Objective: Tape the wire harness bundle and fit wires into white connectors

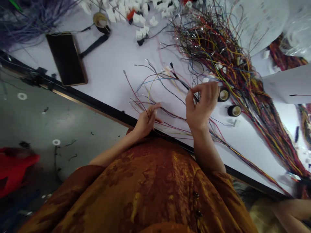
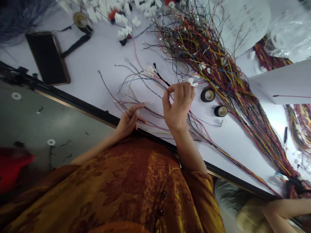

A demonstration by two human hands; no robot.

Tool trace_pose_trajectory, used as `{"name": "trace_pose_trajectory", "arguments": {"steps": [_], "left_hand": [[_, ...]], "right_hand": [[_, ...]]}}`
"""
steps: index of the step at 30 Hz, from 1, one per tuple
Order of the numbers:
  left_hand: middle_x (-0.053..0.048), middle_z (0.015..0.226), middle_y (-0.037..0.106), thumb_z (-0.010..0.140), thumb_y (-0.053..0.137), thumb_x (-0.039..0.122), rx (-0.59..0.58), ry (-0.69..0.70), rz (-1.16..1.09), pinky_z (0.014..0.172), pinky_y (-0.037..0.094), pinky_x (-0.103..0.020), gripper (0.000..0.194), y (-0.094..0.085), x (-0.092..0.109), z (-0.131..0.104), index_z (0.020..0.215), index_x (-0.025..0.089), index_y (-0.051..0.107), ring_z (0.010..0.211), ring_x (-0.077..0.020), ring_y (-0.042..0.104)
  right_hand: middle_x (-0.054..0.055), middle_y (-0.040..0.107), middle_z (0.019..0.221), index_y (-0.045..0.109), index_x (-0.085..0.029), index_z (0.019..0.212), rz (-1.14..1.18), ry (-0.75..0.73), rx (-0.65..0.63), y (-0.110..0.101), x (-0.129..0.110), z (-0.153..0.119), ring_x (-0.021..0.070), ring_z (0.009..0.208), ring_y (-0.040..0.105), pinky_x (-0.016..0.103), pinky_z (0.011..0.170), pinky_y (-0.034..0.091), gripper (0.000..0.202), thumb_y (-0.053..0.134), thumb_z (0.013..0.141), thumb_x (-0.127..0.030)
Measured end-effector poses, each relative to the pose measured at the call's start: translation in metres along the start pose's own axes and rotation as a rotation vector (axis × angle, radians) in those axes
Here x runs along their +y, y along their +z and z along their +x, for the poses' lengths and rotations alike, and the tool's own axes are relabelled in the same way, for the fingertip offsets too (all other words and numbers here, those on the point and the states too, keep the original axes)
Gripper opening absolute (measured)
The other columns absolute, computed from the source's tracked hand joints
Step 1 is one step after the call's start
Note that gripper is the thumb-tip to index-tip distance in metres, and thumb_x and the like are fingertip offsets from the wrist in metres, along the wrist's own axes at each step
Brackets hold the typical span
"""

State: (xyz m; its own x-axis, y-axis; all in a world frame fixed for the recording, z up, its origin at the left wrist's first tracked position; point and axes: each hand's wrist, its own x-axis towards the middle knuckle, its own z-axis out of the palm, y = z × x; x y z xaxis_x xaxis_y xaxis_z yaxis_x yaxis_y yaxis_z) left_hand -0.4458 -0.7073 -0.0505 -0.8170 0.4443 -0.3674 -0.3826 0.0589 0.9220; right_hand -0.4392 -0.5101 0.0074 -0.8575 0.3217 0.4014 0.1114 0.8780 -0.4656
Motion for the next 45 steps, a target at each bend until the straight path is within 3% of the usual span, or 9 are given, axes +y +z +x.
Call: {"name": "trace_pose_trajectory", "arguments": {"steps": [5, 8, 12, 16, 23, 32, 36, 39, 45], "left_hand": [[-0.013, 0.147, 0.054, 0.096, 0.054, 0.046, 0.034, 0.000, -0.111, 0.035, 0.038, -0.015, 0.037, -0.005, 0.005, 0.000, 0.122, 0.021, 0.062, 0.066, -0.0088, 0.069], [-0.012, 0.139, 0.062, 0.095, 0.057, 0.045, 0.022, 0.037, -0.317, 0.057, 0.054, -0.020, 0.033, -0.007, 0.012, -0.001, 0.114, 0.020, 0.067, 0.077, -0.0106, 0.071], [-0.009, 0.129, 0.069, 0.093, 0.063, 0.036, -0.042, -0.003, -0.578, 0.105, 0.049, -0.036, 0.032, -0.003, 0.023, 0.000, 0.121, 0.022, 0.067, 0.120, -0.0205, 0.064], [-0.005, 0.101, 0.075, 0.095, 0.061, 0.034, 0.031, 0.027, -0.661, 0.107, 0.048, -0.039, 0.032, -0.007, 0.032, 0.007, 0.124, 0.022, 0.064, 0.109, -0.0186, 0.068], [0.003, 0.070, 0.060, 0.098, 0.057, 0.036, 0.129, 0.075, -0.594, 0.086, 0.060, -0.035, 0.018, -0.031, 0.051, 0.008, 0.101, 0.022, 0.068, 0.072, -0.0122, 0.067], [-0.011, 0.091, 0.075, 0.082, 0.075, 0.037, -0.252, 0.083, -0.335, 0.093, 0.057, -0.046, 0.025, -0.079, 0.019, -0.044, 0.100, 0.019, 0.075, 0.102, -0.0303, 0.072], [0.000, 0.061, 0.064, 0.084, 0.073, 0.034, -0.209, 0.066, -0.384, 0.092, 0.057, -0.044, 0.028, -0.071, 0.015, -0.049, 0.110, 0.023, 0.073, 0.087, -0.0242, 0.074], [0.005, 0.049, 0.049, 0.089, 0.067, 0.034, -0.136, 0.009, -0.464, 0.084, 0.059, -0.039, 0.027, -0.055, 0.027, -0.036, 0.114, 0.022, 0.072, 0.067, -0.0176, 0.069], [0.000, 0.067, 0.066, 0.082, 0.076, 0.039, -0.300, -0.011, -0.468, 0.062, 0.058, -0.027, 0.033, -0.023, 0.051, 0.026, 0.106, 0.018, 0.071, 0.060, -0.0144, 0.067]], "right_hand": [[-0.003, 0.045, 0.066, 0.059, -0.020, 0.090, 0.392, 0.158, -0.187, 0.001, 0.012, -0.002, 0.0126, 0.063, 0.048, 0.029, 0.065, 0.042, 0.027, 0.044, 0.101, -0.038], [-0.001, 0.052, 0.071, 0.059, -0.020, 0.096, 0.480, 0.113, -0.234, 0.007, 0.007, -0.007, 0.0123, 0.065, 0.052, 0.026, 0.063, 0.041, 0.028, 0.039, 0.103, -0.039], [0.004, 0.066, 0.084, 0.059, -0.021, 0.101, 0.267, -0.098, -0.539, 0.021, -0.016, -0.030, 0.0155, 0.073, 0.060, 0.027, 0.063, 0.039, 0.020, 0.043, 0.101, -0.031], [0.006, 0.068, 0.087, 0.060, -0.019, 0.098, 0.103, -0.188, -0.790, 0.028, -0.028, -0.049, 0.0162, 0.070, 0.060, 0.028, 0.061, 0.038, 0.021, 0.041, 0.102, -0.026], [0.006, 0.061, 0.098, 0.062, -0.020, 0.099, 0.220, 0.042, -0.358, 0.025, 0.010, -0.024, 0.0169, 0.082, 0.058, 0.031, 0.072, 0.046, 0.018, 0.052, 0.098, -0.035], [0.009, 0.062, 0.106, 0.073, -0.022, 0.101, 0.107, -0.225, -0.618, 0.051, 0.010, -0.023, 0.0251, 0.101, 0.052, 0.040, 0.089, 0.041, 0.018, 0.057, 0.094, -0.027], [0.008, 0.064, 0.107, 0.070, -0.022, 0.104, 0.223, -0.280, -0.576, 0.043, 0.011, -0.022, 0.0238, 0.101, 0.055, 0.040, 0.091, 0.043, 0.020, 0.054, 0.095, -0.027], [0.008, 0.063, 0.103, 0.067, -0.021, 0.106, 0.199, -0.109, -0.381, 0.029, 0.035, -0.018, 0.0227, 0.100, 0.058, 0.039, 0.092, 0.046, 0.022, 0.048, 0.097, -0.028], [0.010, 0.059, 0.097, 0.063, -0.019, 0.095, -0.152, 0.247, -0.221, 0.013, 0.091, -0.028, 0.0268, 0.095, 0.054, 0.045, 0.091, 0.046, 0.015, 0.059, 0.085, -0.030]]}}
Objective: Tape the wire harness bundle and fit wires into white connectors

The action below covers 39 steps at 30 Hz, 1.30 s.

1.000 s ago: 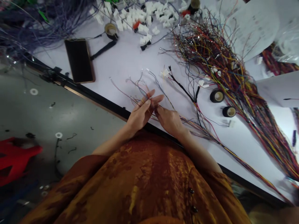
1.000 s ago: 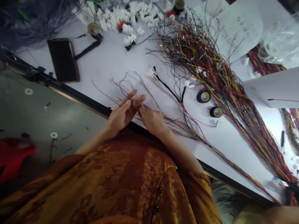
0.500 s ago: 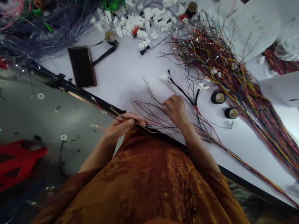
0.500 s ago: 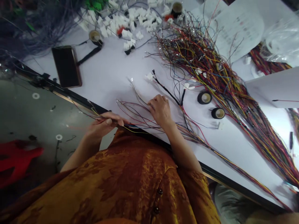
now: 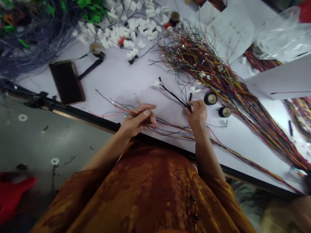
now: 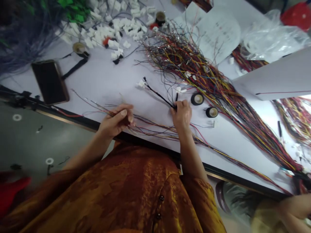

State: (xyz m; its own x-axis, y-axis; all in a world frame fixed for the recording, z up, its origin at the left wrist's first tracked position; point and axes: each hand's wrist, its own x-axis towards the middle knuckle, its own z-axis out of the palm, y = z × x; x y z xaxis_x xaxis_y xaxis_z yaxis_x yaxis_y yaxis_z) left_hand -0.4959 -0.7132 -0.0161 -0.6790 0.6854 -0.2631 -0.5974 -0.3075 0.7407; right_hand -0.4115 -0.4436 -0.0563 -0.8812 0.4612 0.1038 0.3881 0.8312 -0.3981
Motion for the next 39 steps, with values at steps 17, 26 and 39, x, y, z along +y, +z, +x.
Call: {"name": "trace_pose_trajectory", "arguments": {"steps": [17, 26, 39], "left_hand": [[0.001, 0.062, 0.061, 0.083, 0.068, 0.014, 0.107, -0.251, 0.249, 0.035, 0.020, -0.016, 0.010, 0.085, -0.045, 0.142, 0.076, 0.013, 0.062, 0.037, -0.0010, 0.037], [0.010, 0.051, 0.040, 0.082, 0.068, 0.015, 0.379, -0.075, 0.283, 0.036, 0.022, -0.016, 0.018, 0.085, -0.046, 0.139, 0.075, 0.018, 0.052, 0.039, -0.0029, 0.037], [0.003, 0.074, 0.065, 0.090, 0.066, 0.023, 0.474, 0.139, 0.102, 0.035, 0.023, -0.018, 0.012, 0.046, 0.013, 0.140, 0.079, 0.021, 0.060, 0.040, -0.0008, 0.033]], "right_hand": [[0.004, 0.051, 0.087, 0.043, -0.022, 0.087, 0.365, -0.019, 0.220, 0.016, 0.008, -0.013, 0.0180, 0.085, 0.051, 0.034, 0.080, 0.045, 0.005, 0.040, 0.091, -0.025], [0.003, 0.052, 0.083, 0.040, -0.024, 0.081, 0.423, -0.038, 0.267, 0.018, 0.009, -0.015, 0.0169, 0.081, 0.052, 0.033, 0.077, 0.045, 0.017, 0.043, 0.095, -0.033], [0.002, 0.053, 0.081, 0.047, -0.022, 0.085, 0.383, 0.076, 0.295, 0.022, 0.006, -0.013, 0.0160, 0.072, 0.050, 0.032, 0.072, 0.043, 0.013, 0.044, 0.093, -0.032]]}}
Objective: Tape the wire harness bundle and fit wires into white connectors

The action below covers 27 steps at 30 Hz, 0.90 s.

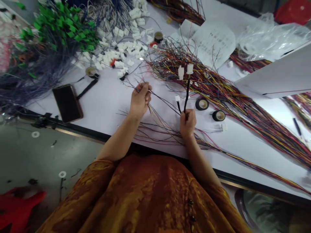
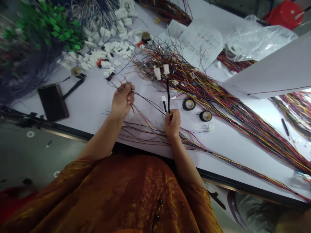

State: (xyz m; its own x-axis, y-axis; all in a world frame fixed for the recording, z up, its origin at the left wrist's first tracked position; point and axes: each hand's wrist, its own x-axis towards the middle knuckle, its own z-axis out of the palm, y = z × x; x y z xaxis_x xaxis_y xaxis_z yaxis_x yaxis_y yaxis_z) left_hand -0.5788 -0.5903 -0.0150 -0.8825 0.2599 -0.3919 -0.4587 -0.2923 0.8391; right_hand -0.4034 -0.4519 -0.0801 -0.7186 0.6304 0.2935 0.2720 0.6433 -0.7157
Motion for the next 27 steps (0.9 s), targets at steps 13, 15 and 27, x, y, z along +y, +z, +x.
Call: {"name": "trace_pose_trajectory", "arguments": {"steps": [13, 15, 27], "left_hand": [[0.000, 0.089, 0.069, 0.095, 0.057, 0.021, 0.119, 0.249, -0.067, 0.040, 0.029, -0.020, 0.010, -0.078, 0.056, 0.008, 0.093, 0.026, 0.065, 0.046, -0.0038, 0.039], [0.000, 0.092, 0.070, 0.095, 0.057, 0.023, 0.070, 0.237, -0.055, 0.039, 0.031, -0.019, 0.011, -0.082, 0.064, 0.006, 0.096, 0.027, 0.067, 0.048, -0.0043, 0.043], [-0.004, 0.101, 0.073, 0.099, 0.046, 0.012, -0.068, 0.050, -0.207, 0.044, 0.042, -0.012, 0.027, -0.081, 0.095, 0.008, 0.098, 0.022, 0.072, 0.062, -0.0054, 0.061]], "right_hand": [[0.007, 0.059, 0.094, 0.057, -0.021, 0.097, -0.151, -0.049, -0.087, 0.004, -0.004, 0.004, 0.0209, 0.081, 0.054, 0.034, 0.072, 0.044, 0.013, 0.046, 0.092, -0.028], [0.007, 0.059, 0.095, 0.058, -0.021, 0.097, -0.164, -0.047, -0.092, 0.004, -0.006, 0.004, 0.0205, 0.080, 0.053, 0.033, 0.071, 0.044, 0.015, 0.046, 0.093, -0.029], [0.012, 0.063, 0.100, 0.066, -0.019, 0.101, -0.228, -0.160, -0.144, -0.001, -0.019, 0.009, 0.0257, 0.093, 0.058, 0.042, 0.086, 0.048, 0.022, 0.048, 0.094, -0.029]]}}
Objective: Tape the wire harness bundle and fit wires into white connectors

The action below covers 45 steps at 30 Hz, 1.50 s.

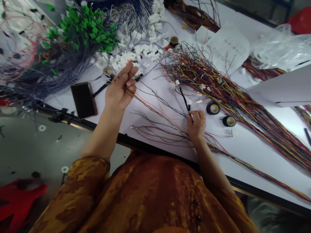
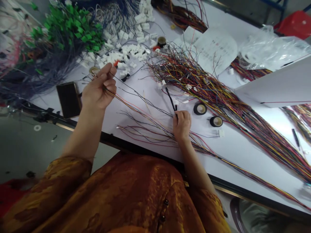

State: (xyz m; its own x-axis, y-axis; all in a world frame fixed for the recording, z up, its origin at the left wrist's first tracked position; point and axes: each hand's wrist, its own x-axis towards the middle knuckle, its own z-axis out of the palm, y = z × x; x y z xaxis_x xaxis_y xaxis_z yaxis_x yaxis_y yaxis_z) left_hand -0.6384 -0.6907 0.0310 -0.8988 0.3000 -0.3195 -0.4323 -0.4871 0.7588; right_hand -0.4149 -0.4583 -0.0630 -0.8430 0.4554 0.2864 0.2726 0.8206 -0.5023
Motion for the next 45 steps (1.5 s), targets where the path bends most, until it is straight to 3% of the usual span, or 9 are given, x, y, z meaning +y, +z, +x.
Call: {"name": "trace_pose_trajectory", "arguments": {"steps": [5, 8, 15, 20, 23, 28, 31, 35, 45], "left_hand": [[-0.005, 0.112, 0.072, 0.100, 0.049, 0.019, -0.077, 0.101, 0.029, 0.077, 0.057, -0.019, 0.024, -0.004, -0.003, 0.007, 0.110, 0.022, 0.070, 0.103, -0.0157, 0.072], [-0.005, 0.119, 0.071, 0.100, 0.046, 0.016, -0.209, 0.212, 0.056, 0.093, 0.056, -0.025, 0.027, -0.013, -0.009, 0.009, 0.115, 0.018, 0.068, 0.107, -0.0154, 0.070], [-0.008, 0.119, 0.073, 0.093, 0.056, 0.023, -0.162, 0.286, 0.064, 0.112, 0.046, -0.038, 0.024, -0.045, -0.035, 0.025, 0.115, 0.016, 0.066, 0.114, -0.0193, 0.068], [-0.003, 0.112, 0.075, 0.096, 0.046, 0.015, -0.116, 0.264, 0.047, 0.113, 0.046, -0.036, 0.026, -0.047, -0.039, 0.025, 0.110, 0.017, 0.067, 0.110, -0.0154, 0.069], [-0.003, 0.116, 0.074, 0.097, 0.044, 0.015, -0.162, 0.287, 0.065, 0.113, 0.046, -0.036, 0.029, -0.045, -0.034, 0.020, 0.114, 0.018, 0.067, 0.112, -0.0154, 0.067], [-0.002, 0.122, 0.071, 0.098, 0.046, 0.018, -0.144, 0.305, 0.143, 0.115, 0.044, -0.036, 0.029, -0.047, -0.031, 0.013, 0.117, 0.020, 0.067, 0.119, -0.0156, 0.064], [-0.001, 0.121, 0.071, 0.097, 0.046, 0.017, -0.132, 0.287, 0.152, 0.114, 0.044, -0.035, 0.029, -0.047, -0.031, 0.012, 0.115, 0.021, 0.068, 0.118, -0.0144, 0.064], [-0.001, 0.115, 0.073, 0.098, 0.044, 0.016, -0.164, 0.287, 0.071, 0.108, 0.049, -0.031, 0.029, -0.042, -0.030, 0.011, 0.113, 0.018, 0.068, 0.110, -0.0129, 0.068], [-0.002, 0.103, 0.074, 0.100, 0.034, 0.009, -0.055, 0.226, -0.054, 0.090, 0.056, -0.023, 0.037, -0.049, -0.034, 0.003, 0.106, 0.016, 0.070, 0.100, -0.0119, 0.070]], "right_hand": [[0.013, 0.066, 0.111, 0.065, -0.018, 0.120, 0.090, -0.166, -0.223, 0.004, -0.021, 0.027, 0.0267, 0.104, 0.059, 0.043, 0.095, 0.046, 0.032, 0.056, 0.092, -0.029], [0.011, 0.069, 0.094, 0.071, -0.015, 0.106, 0.062, -0.116, -0.381, 0.010, -0.022, 0.042, 0.0242, 0.090, 0.061, 0.038, 0.085, 0.047, 0.022, 0.059, 0.090, -0.023], [0.003, 0.063, 0.074, 0.075, -0.019, 0.081, 0.397, -0.063, -0.248, 0.008, 0.003, 0.042, 0.0155, 0.071, 0.058, 0.028, 0.069, 0.044, 0.022, 0.063, 0.091, -0.035], [0.004, 0.064, 0.081, 0.077, -0.018, 0.094, 0.467, -0.082, -0.333, 0.005, 0.014, 0.041, 0.0155, 0.076, 0.057, 0.029, 0.072, 0.043, 0.019, 0.069, 0.086, -0.034], [0.001, 0.060, 0.074, 0.075, -0.017, 0.082, 0.513, -0.010, -0.421, 0.000, 0.016, 0.048, 0.0131, 0.070, 0.053, 0.027, 0.069, 0.041, 0.017, 0.067, 0.085, -0.031], [0.000, 0.059, 0.073, 0.068, -0.016, 0.084, 0.612, 0.158, -0.377, -0.011, 0.015, 0.053, 0.0124, 0.071, 0.053, 0.026, 0.071, 0.041, 0.023, 0.054, 0.092, -0.032], [0.000, 0.061, 0.079, 0.070, -0.016, 0.095, 0.575, 0.084, -0.496, -0.013, 0.017, 0.055, 0.0122, 0.071, 0.052, 0.025, 0.068, 0.040, 0.020, 0.059, 0.087, -0.031], [0.002, 0.059, 0.077, 0.071, -0.016, 0.079, 0.491, -0.067, -0.607, -0.013, 0.022, 0.063, 0.0133, 0.073, 0.052, 0.027, 0.070, 0.040, 0.012, 0.067, 0.079, -0.027], [-0.001, 0.056, 0.067, 0.052, -0.022, 0.076, 0.885, 0.327, -0.400, -0.015, 0.032, 0.052, 0.0130, 0.066, 0.054, 0.028, 0.066, 0.046, 0.022, 0.055, 0.086, -0.041]]}}
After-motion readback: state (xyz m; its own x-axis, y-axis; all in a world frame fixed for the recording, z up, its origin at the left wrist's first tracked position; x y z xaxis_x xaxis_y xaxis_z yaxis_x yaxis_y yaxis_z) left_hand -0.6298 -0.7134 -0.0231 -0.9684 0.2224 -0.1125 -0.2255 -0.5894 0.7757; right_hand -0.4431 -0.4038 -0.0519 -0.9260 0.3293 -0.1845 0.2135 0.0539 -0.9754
